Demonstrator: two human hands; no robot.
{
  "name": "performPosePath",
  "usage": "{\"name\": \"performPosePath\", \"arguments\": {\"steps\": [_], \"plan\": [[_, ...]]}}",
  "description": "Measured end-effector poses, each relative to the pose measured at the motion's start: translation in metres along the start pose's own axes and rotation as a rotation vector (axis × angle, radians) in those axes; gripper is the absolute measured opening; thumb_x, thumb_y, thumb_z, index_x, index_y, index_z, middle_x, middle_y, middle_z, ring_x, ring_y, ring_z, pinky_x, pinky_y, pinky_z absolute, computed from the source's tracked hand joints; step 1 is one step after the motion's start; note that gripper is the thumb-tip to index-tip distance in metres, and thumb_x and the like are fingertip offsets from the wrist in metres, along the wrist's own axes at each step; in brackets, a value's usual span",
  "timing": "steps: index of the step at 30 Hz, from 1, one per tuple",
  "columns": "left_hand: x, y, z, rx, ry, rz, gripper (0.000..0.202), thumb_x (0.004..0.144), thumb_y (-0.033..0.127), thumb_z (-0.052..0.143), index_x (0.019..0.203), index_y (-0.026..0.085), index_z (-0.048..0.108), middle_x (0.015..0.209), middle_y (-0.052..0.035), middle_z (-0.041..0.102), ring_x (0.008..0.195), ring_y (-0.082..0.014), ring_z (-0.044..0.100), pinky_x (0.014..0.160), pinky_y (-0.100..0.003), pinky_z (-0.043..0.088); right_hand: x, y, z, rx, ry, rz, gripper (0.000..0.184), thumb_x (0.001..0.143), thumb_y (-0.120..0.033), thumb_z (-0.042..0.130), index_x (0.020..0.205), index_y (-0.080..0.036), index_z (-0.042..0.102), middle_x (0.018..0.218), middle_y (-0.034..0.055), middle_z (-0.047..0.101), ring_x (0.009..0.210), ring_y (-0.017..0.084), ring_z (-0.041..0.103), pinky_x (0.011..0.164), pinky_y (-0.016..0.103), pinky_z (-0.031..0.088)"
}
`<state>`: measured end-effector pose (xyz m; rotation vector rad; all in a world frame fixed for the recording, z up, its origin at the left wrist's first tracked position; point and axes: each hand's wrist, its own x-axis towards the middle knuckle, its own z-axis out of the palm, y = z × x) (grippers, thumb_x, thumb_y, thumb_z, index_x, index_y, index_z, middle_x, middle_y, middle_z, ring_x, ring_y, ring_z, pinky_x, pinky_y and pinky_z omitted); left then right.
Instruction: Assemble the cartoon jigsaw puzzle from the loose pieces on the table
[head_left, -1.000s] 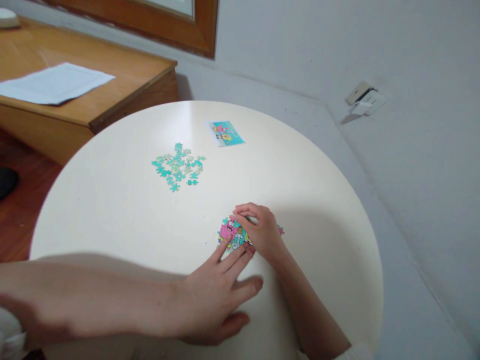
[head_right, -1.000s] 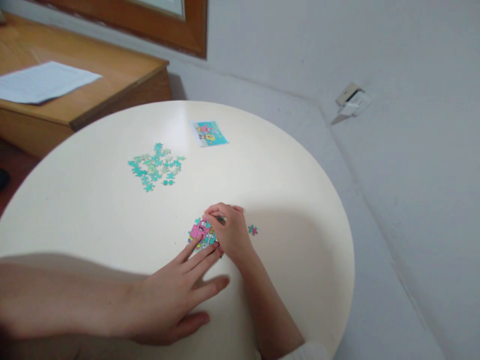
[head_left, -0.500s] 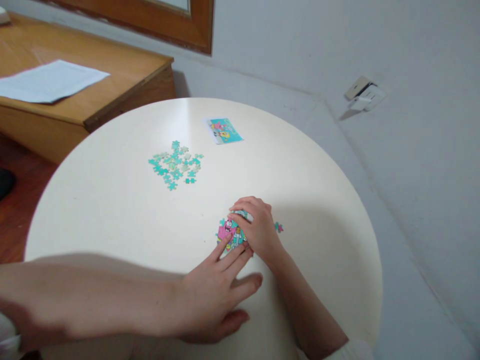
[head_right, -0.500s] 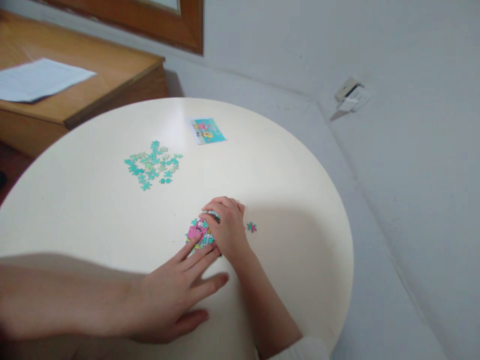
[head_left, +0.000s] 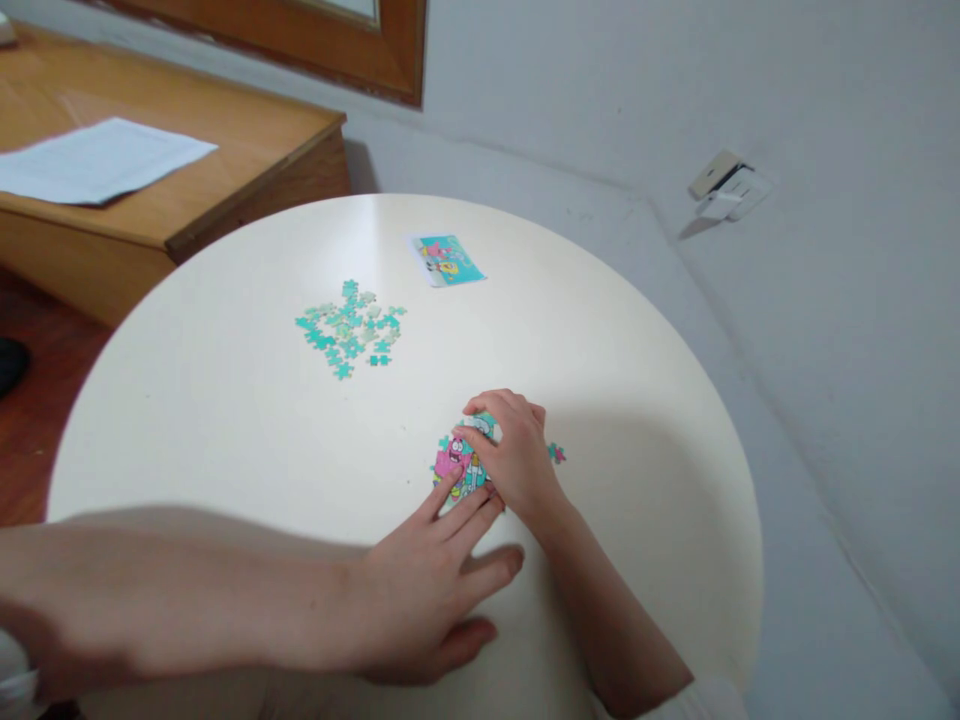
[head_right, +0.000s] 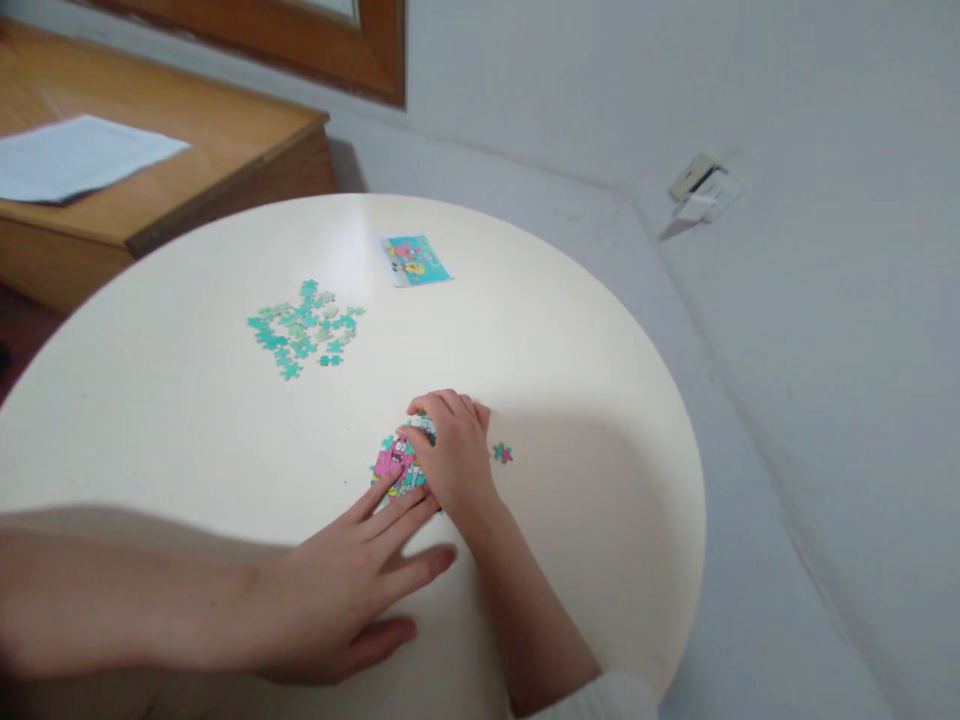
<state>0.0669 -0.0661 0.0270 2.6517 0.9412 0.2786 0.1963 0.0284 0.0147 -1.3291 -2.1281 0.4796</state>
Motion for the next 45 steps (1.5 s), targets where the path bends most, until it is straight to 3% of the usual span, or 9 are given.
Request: {"name": "performPosePath", "arguments": {"steps": [7,15,22,28,34,41,45], "plan": [[-0.002,-0.001,0.001,-0.014,-0.018,0.009,0.047,0.09,0.046,0.044,0.129,0.019,0.044,0.141,-0.0245,0.036,0.135,-0.037,0.028,0.105,-0.059,0.023,0.001,0.014,-0.016,0.01,0.223,0.01,0.004,0.08,-0.024,0.056,0.077,-0.022,0.058,0.078,0.0005,0.067,0.078,0.017,0.06,0.079,0.033,0.038],[-0.002,-0.001,0.003,-0.014,-0.021,0.009,0.047,0.09,0.046,0.044,0.129,0.018,0.044,0.144,-0.0223,0.034,0.137,-0.0353,0.025,0.109,-0.057,0.018,0.002,0.044,-0.051,0.022,0.291,0.158,0.013,0.077,-0.03,0.054,0.076,-0.019,0.061,0.071,0.0016,0.066,0.064,0.016,0.059,0.066,0.03,0.043],[-0.002,-0.001,0.002,0.002,-0.023,0.006,0.048,0.09,0.047,0.043,0.129,0.019,0.045,0.143,-0.0217,0.036,0.136,-0.0354,0.027,0.108,-0.057,0.018,-0.003,0.062,-0.069,0.0,0.03,0.327,0.013,0.072,-0.026,0.056,0.071,-0.018,0.066,0.064,0.0024,0.066,0.059,0.015,0.057,0.06,0.028,0.043],[-0.003,-0.002,0.004,0.011,0.002,0.006,0.047,0.09,0.047,0.043,0.129,0.02,0.045,0.143,-0.021,0.036,0.135,-0.0353,0.028,0.109,-0.056,0.018,-0.008,0.066,-0.072,0.078,-0.2,0.338,0.017,0.072,-0.033,0.06,0.075,-0.017,0.067,0.063,0.0027,0.065,0.057,0.015,0.058,0.057,0.027,0.044],[-0.001,-0.002,0.003,0.017,-0.009,0.007,0.047,0.09,0.047,0.044,0.129,0.02,0.046,0.142,-0.0215,0.037,0.135,-0.0359,0.029,0.108,-0.058,0.019,-0.011,0.076,-0.079,0.155,-0.257,0.295,0.018,0.072,-0.033,0.06,0.079,-0.018,0.068,0.07,0.0038,0.069,0.062,0.016,0.061,0.062,0.029,0.048],[-0.003,-0.001,0.005,0.022,0.004,0.01,0.048,0.09,0.047,0.044,0.129,0.02,0.046,0.143,-0.0209,0.036,0.136,-0.0354,0.027,0.109,-0.057,0.018,-0.013,0.08,-0.089,0.239,-0.343,0.261,0.024,0.063,-0.033,0.071,0.082,-0.02,0.07,0.088,0.0048,0.069,0.084,0.02,0.063,0.079,0.033,0.05],[-0.003,-0.001,0.005,0.023,0.015,0.008,0.048,0.089,0.047,0.045,0.129,0.019,0.046,0.142,-0.0206,0.038,0.135,-0.0357,0.028,0.108,-0.057,0.019,-0.012,0.08,-0.085,0.259,-0.339,0.281,0.021,0.065,-0.035,0.069,0.078,-0.019,0.069,0.083,0.0046,0.067,0.08,0.019,0.063,0.077,0.032,0.05]]}}
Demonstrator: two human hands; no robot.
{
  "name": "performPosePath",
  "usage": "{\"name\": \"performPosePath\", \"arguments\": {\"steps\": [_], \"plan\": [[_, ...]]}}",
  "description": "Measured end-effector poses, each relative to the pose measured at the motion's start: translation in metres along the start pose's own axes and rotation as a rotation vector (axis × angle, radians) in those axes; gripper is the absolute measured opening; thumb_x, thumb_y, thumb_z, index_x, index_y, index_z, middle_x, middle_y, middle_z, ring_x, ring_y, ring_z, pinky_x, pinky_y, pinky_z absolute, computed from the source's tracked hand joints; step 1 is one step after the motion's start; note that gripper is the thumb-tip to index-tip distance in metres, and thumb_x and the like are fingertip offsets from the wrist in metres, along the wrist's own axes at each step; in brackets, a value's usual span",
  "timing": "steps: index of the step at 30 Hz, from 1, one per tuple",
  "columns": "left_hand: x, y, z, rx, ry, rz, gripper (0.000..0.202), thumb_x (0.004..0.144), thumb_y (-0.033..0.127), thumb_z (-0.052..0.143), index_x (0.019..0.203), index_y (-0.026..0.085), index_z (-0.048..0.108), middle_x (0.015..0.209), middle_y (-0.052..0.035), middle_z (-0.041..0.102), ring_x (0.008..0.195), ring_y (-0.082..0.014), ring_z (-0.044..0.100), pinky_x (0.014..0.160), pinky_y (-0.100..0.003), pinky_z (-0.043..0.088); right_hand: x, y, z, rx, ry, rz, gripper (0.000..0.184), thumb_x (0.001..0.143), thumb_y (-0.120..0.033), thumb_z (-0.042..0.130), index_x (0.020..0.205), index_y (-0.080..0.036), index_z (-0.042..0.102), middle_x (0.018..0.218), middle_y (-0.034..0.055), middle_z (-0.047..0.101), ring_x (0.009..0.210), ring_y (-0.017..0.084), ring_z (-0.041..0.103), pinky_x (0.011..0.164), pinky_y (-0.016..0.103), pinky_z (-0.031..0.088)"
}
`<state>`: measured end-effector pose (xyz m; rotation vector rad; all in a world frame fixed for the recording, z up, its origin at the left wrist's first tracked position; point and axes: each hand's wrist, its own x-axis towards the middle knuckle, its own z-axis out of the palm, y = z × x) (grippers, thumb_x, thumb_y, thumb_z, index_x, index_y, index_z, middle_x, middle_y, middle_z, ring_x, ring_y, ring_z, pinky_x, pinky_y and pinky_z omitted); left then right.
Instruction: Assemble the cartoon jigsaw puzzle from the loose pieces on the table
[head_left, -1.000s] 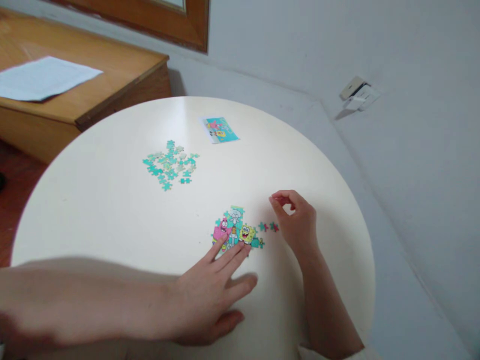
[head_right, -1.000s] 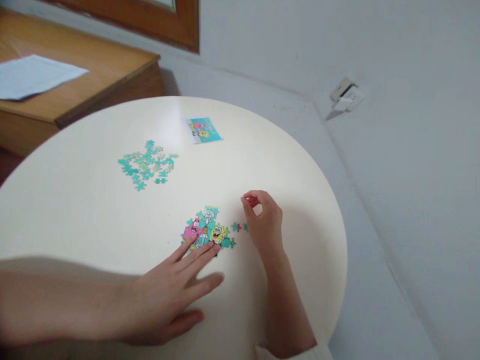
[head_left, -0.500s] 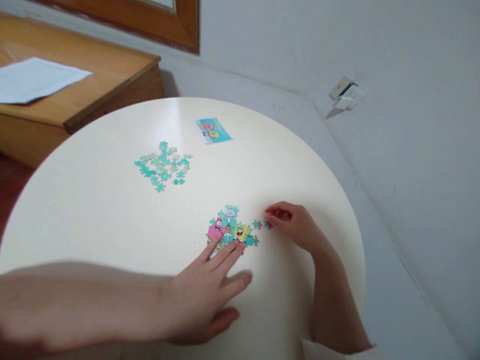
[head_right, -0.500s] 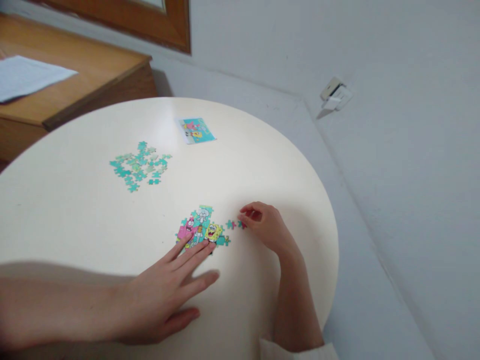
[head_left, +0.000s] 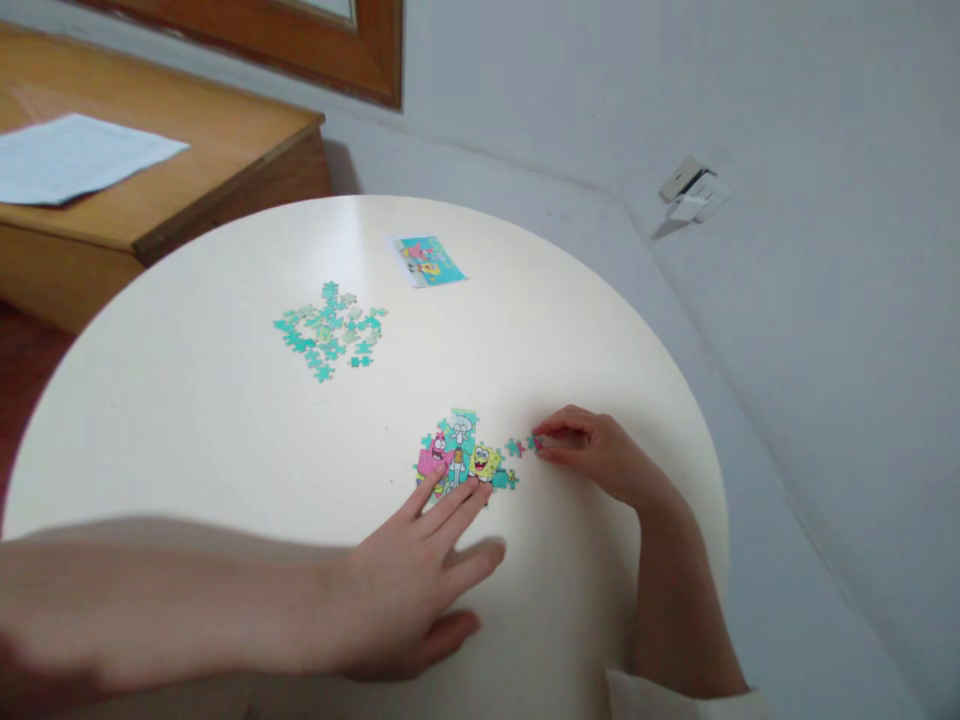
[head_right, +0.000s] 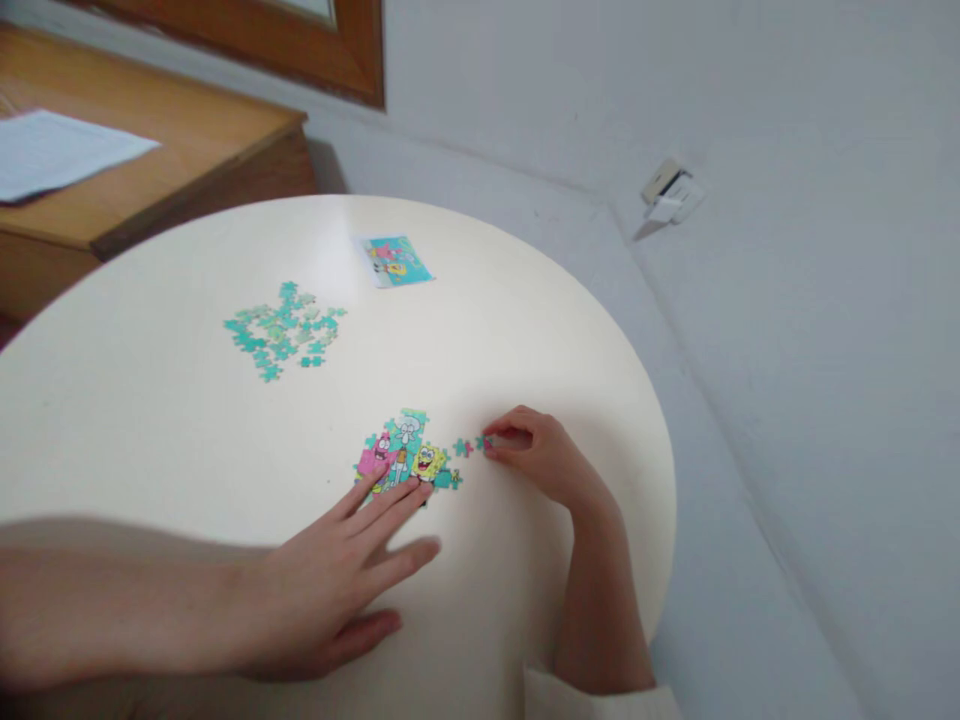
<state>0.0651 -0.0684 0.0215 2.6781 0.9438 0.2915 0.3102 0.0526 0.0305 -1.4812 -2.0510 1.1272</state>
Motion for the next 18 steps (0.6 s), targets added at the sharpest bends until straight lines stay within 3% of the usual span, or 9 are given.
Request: {"name": "performPosePath", "arguments": {"steps": [6,12,18], "plan": [[0.0003,0.001,-0.0019,-0.013,-0.023,-0.003,0.048,0.09,0.047,0.043,0.129,0.019,0.044,0.144,-0.0237,0.033,0.136,-0.0368,0.026,0.107,-0.058,0.021,0.0005,-0.0021,0.0018,0.008,-0.016,0.014,0.018,0.066,-0.035,0.067,0.074,-0.019,0.067,0.079,0.0035,0.066,0.076,0.018,0.063,0.074,0.032,0.051],[0.0009,0.0008,-0.0022,-0.015,-0.016,-0.011,0.048,0.089,0.046,0.047,0.129,0.019,0.045,0.147,-0.0213,0.029,0.137,-0.0366,0.023,0.109,-0.058,0.017,0.0002,-0.0032,0.0016,-0.019,-0.015,0.031,0.019,0.067,-0.036,0.067,0.073,-0.019,0.065,0.077,0.003,0.066,0.075,0.017,0.062,0.072,0.031,0.05],[0.0005,0.003,-0.001,0.024,0.009,-0.056,0.058,0.086,0.049,0.05,0.136,0.022,0.038,0.148,-0.0214,0.024,0.139,-0.0378,0.016,0.106,-0.067,0.006,0.0016,-0.0015,0.0046,0.012,0.022,0.043,0.019,0.065,-0.036,0.067,0.071,-0.018,0.064,0.072,0.0023,0.065,0.069,0.016,0.06,0.067,0.03,0.049]]}}
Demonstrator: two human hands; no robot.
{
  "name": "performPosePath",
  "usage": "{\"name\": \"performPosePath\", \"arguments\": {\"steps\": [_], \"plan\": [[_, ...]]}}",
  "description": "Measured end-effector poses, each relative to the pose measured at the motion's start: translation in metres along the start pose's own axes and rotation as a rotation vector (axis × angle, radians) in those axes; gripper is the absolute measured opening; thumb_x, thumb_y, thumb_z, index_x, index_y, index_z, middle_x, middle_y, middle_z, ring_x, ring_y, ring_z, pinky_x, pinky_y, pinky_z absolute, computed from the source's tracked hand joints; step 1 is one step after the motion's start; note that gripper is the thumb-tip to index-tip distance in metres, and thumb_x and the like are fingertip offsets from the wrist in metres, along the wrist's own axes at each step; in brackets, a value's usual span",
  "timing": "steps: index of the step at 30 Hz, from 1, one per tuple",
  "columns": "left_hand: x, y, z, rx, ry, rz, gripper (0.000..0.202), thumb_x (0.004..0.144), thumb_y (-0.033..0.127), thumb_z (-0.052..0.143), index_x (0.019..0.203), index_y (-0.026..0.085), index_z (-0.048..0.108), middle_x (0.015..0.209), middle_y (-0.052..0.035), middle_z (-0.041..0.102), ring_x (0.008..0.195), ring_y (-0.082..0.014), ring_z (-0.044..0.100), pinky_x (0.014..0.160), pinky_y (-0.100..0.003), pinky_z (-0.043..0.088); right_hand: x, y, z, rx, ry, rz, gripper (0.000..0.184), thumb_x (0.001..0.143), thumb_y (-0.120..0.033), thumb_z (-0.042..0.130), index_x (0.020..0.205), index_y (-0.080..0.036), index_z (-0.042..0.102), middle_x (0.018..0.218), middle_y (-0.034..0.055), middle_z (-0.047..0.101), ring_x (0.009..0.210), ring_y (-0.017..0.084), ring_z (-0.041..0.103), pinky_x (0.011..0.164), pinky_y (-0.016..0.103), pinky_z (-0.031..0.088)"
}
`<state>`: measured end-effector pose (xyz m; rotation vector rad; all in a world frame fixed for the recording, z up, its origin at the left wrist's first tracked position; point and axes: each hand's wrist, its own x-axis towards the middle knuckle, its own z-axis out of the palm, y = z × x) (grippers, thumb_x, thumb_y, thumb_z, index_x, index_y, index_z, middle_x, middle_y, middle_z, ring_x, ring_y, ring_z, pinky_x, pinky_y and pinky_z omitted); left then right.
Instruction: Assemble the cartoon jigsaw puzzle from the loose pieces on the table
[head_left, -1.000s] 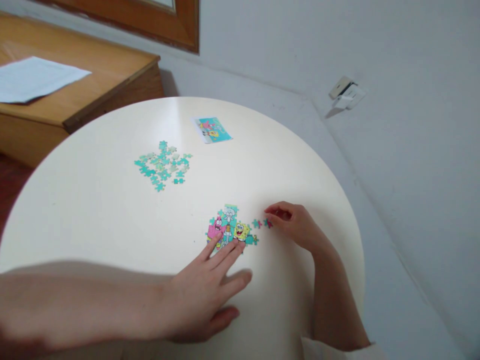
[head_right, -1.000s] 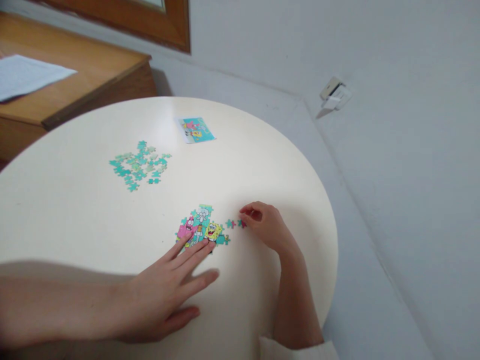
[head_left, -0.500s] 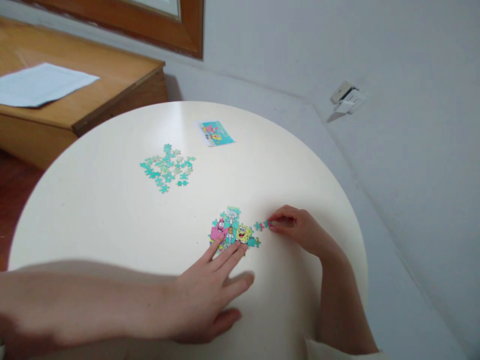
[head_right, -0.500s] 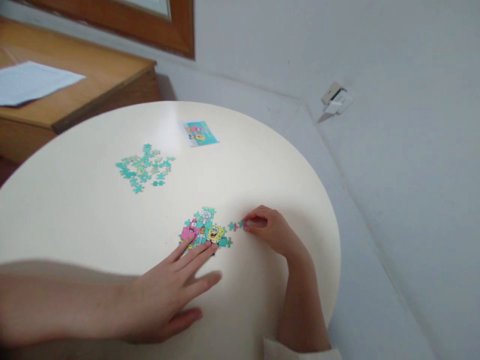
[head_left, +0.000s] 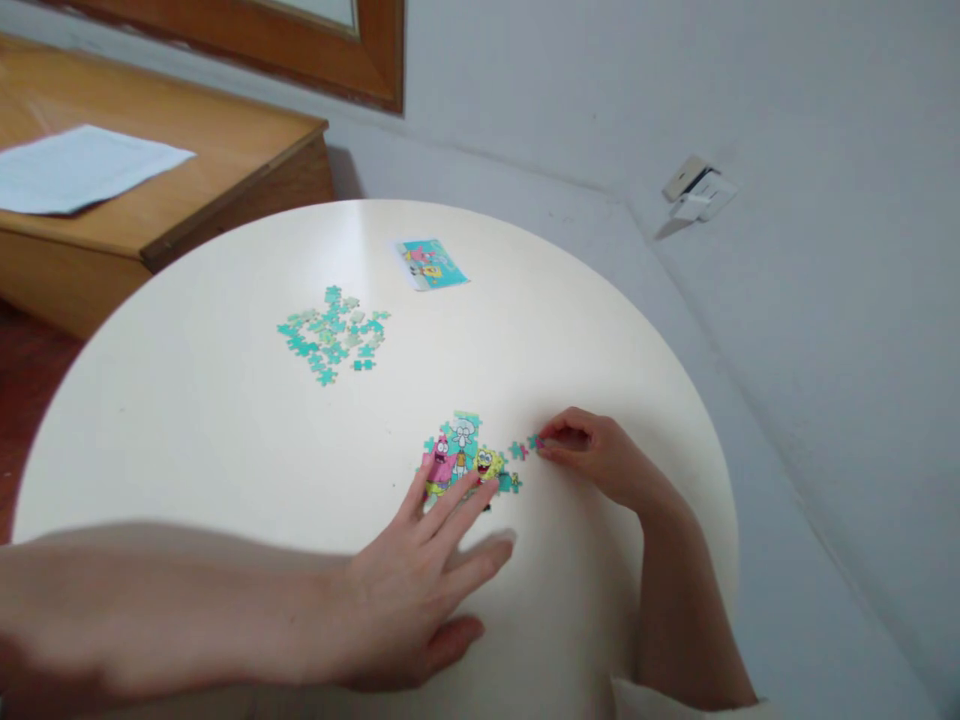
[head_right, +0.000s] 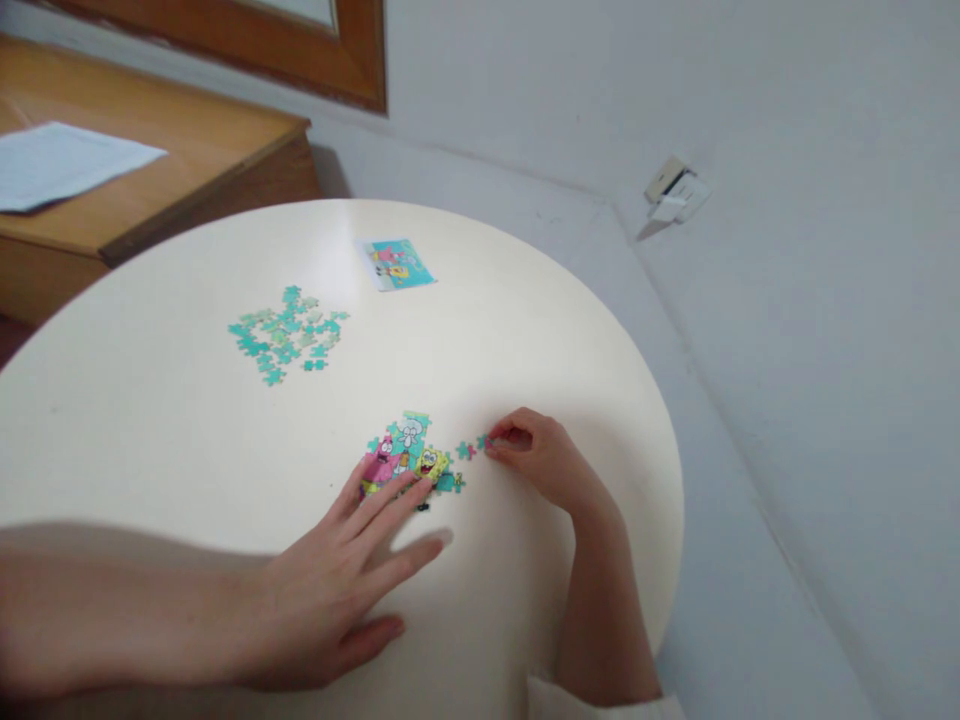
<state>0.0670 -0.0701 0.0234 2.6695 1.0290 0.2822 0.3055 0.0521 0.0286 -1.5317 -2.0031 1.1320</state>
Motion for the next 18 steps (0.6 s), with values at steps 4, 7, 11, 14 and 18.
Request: {"name": "performPosePath", "arguments": {"steps": [4,7,11,14,18], "plan": [[-0.0018,0.0008,0.0037,0.007,-0.005,-0.049,0.061,0.084,0.049,0.053,0.138,0.024,0.035,0.149,-0.0226,0.021,0.14,-0.0396,0.007,0.103,-0.069,0.007,0.0006,0.0012,0.0018,-0.004,0.032,-0.001,0.022,0.065,-0.038,0.068,0.072,-0.018,0.063,0.068,0.0017,0.063,0.065,0.015,0.057,0.063,0.029,0.048],[-0.0011,0.0006,0.0035,0.004,-0.046,-0.06,0.062,0.083,0.045,0.055,0.138,0.023,0.036,0.148,-0.0239,0.023,0.139,-0.0411,0.009,0.103,-0.07,0.008,0.0002,0.0013,0.0023,-0.016,0.049,-0.014,0.026,0.065,-0.038,0.069,0.08,-0.017,0.066,0.068,0.0009,0.061,0.064,0.014,0.056,0.062,0.028,0.047],[0.001,-0.0009,0.0014,-0.015,-0.068,-0.055,0.059,0.085,0.047,0.052,0.136,0.023,0.039,0.147,-0.024,0.026,0.139,-0.0409,0.012,0.104,-0.068,0.011,-0.0005,0.0011,0.0023,-0.03,0.041,-0.033,0.029,0.067,-0.037,0.067,0.088,-0.017,0.07,0.073,0.0024,0.061,0.068,0.015,0.057,0.066,0.029,0.048],[0.0008,-0.0019,0.002,-0.022,-0.051,-0.039,0.057,0.087,0.051,0.048,0.135,0.021,0.04,0.146,-0.0248,0.026,0.139,-0.0405,0.011,0.104,-0.067,0.011,-0.0001,0.0014,0.0022,-0.042,0.026,-0.04,0.026,0.068,-0.037,0.066,0.083,-0.017,0.07,0.075,0.0036,0.063,0.069,0.015,0.057,0.067,0.03,0.048],[-0.0007,-0.0019,0.0034,-0.016,-0.041,-0.034,0.056,0.088,0.051,0.046,0.135,0.022,0.04,0.146,-0.0247,0.026,0.139,-0.0399,0.01,0.105,-0.067,0.012,0.0004,0.0017,0.0029,-0.04,0.026,-0.045,0.023,0.067,-0.036,0.065,0.081,-0.018,0.068,0.074,0.0028,0.063,0.068,0.015,0.056,0.066,0.029,0.047]]}}
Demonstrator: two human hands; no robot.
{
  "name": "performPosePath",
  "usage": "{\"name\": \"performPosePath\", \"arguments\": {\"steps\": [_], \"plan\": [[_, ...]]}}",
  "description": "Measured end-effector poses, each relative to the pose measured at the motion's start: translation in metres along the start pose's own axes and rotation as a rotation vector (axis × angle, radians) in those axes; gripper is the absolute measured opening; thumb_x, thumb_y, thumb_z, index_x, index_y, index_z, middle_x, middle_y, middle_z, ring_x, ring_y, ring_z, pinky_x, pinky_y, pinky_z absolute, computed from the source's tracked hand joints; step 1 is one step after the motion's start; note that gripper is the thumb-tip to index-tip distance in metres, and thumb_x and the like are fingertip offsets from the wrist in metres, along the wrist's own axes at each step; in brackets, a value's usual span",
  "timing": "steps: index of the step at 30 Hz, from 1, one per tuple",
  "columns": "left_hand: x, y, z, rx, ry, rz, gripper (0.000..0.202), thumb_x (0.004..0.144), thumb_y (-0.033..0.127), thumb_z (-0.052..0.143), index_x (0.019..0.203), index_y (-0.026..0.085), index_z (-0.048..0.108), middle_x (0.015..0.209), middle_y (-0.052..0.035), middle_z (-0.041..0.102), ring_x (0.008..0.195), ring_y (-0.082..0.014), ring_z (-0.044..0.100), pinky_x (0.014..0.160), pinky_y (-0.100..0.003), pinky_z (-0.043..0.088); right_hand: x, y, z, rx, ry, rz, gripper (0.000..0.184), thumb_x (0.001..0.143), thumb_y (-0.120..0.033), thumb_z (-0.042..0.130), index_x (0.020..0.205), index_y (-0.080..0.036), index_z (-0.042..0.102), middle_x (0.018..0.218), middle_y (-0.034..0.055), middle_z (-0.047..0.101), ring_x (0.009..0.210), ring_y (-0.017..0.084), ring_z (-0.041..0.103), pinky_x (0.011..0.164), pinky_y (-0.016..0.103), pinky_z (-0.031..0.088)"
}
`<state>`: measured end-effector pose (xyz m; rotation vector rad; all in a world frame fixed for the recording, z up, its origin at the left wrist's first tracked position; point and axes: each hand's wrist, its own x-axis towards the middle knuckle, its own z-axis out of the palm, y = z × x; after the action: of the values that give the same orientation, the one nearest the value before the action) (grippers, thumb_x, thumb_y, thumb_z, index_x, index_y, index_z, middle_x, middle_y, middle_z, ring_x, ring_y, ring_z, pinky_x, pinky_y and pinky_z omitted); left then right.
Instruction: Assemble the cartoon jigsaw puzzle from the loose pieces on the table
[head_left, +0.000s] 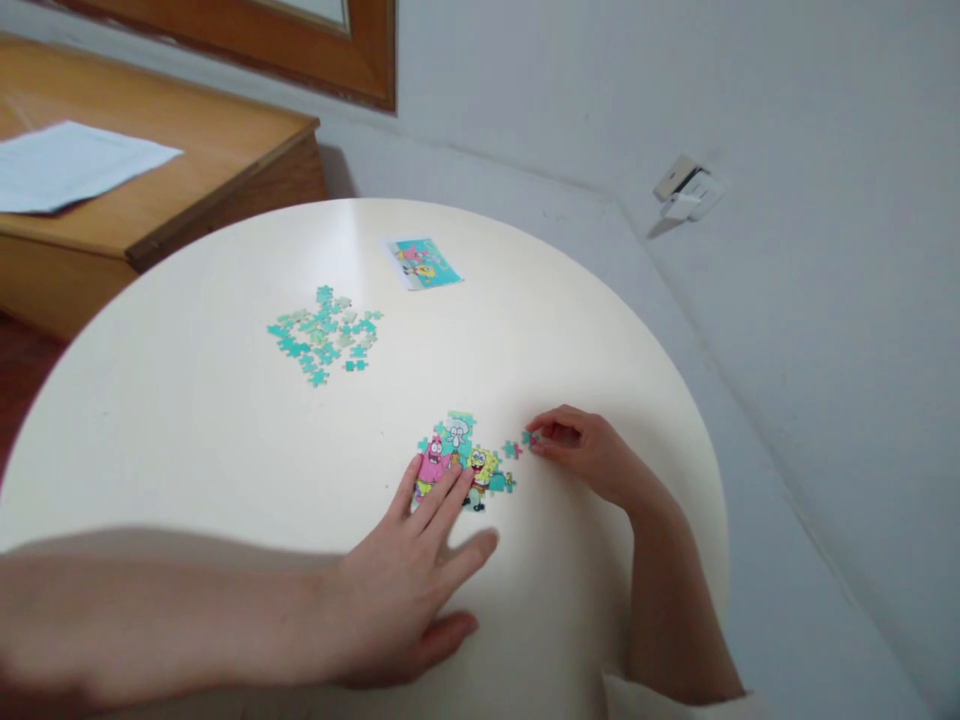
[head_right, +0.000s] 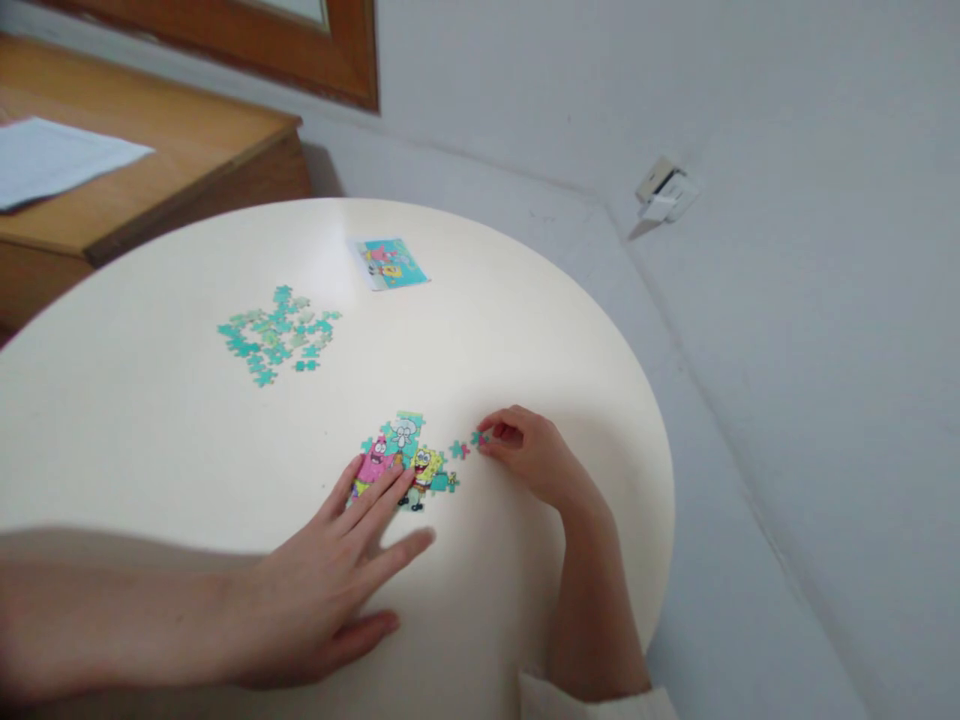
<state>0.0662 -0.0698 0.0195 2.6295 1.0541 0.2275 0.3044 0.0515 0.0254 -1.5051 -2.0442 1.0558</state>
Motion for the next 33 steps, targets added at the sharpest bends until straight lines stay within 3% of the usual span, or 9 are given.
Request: {"name": "performPosePath", "arguments": {"steps": [7,11,15,20,23,33], "plan": [[0.0,0.0,0.0,0.011,-0.006,0.009,0.057,0.087,0.05,0.047,0.135,0.021,0.04,0.145,-0.0233,0.03,0.139,-0.0387,0.014,0.105,-0.066,0.013,-0.001,-0.003,-0.003,0.039,0.059,0.063,0.02,0.065,-0.035,0.067,0.067,-0.018,0.058,0.061,-0.0009,0.06,0.058,0.013,0.053,0.055,0.025,0.042],[0.0,0.0,0.0,0.027,-0.012,0.017,0.057,0.087,0.048,0.049,0.135,0.02,0.041,0.145,-0.023,0.032,0.138,-0.0382,0.017,0.107,-0.064,0.011,0.003,-0.008,0.0,0.049,0.246,0.05,0.023,0.063,-0.039,0.069,0.064,-0.019,0.059,0.059,0.0003,0.062,0.054,0.013,0.052,0.051,0.025,0.039],[0.001,0.001,-0.002,0.022,-0.002,0.031,0.055,0.088,0.049,0.046,0.134,0.018,0.041,0.142,-0.0246,0.035,0.137,-0.0387,0.021,0.106,-0.064,0.012,0.01,-0.028,0.02,0.231,0.417,-0.018,0.024,0.066,-0.04,0.069,0.073,-0.018,0.063,0.07,0.0042,0.069,0.063,0.016,0.061,0.059,0.028,0.044],[0.001,0.001,-0.005,0.013,-0.008,0.035,0.054,0.089,0.049,0.044,0.133,0.018,0.042,0.139,-0.0249,0.039,0.136,-0.0386,0.025,0.105,-0.065,0.015,0.014,-0.061,0.059,0.213,0.253,-0.114,0.012,0.072,-0.026,0.064,0.081,-0.021,0.069,0.078,0.0031,0.073,0.073,0.018,0.066,0.068,0.029,0.048],[0.002,0.0,-0.006,0.01,-0.015,0.034,0.055,0.088,0.05,0.045,0.133,0.019,0.043,0.14,-0.0229,0.039,0.135,-0.0382,0.028,0.106,-0.064,0.014,0.015,-0.068,0.074,0.169,0.134,-0.166,0.013,0.075,-0.021,0.059,0.079,-0.023,0.071,0.084,0.0023,0.074,0.078,0.017,0.066,0.074,0.029,0.05],[0.003,0.002,-0.007,0.002,-0.016,0.026,0.055,0.088,0.05,0.046,0.132,0.019,0.043,0.139,-0.0233,0.041,0.134,-0.0382,0.028,0.106,-0.065,0.015,0.019,-0.062,0.08,0.101,0.093,-0.218,0.015,0.075,-0.016,0.057,0.073,-0.023,0.07,0.079,0.0013,0.072,0.076,0.016,0.064,0.077,0.029,0.048]]}}
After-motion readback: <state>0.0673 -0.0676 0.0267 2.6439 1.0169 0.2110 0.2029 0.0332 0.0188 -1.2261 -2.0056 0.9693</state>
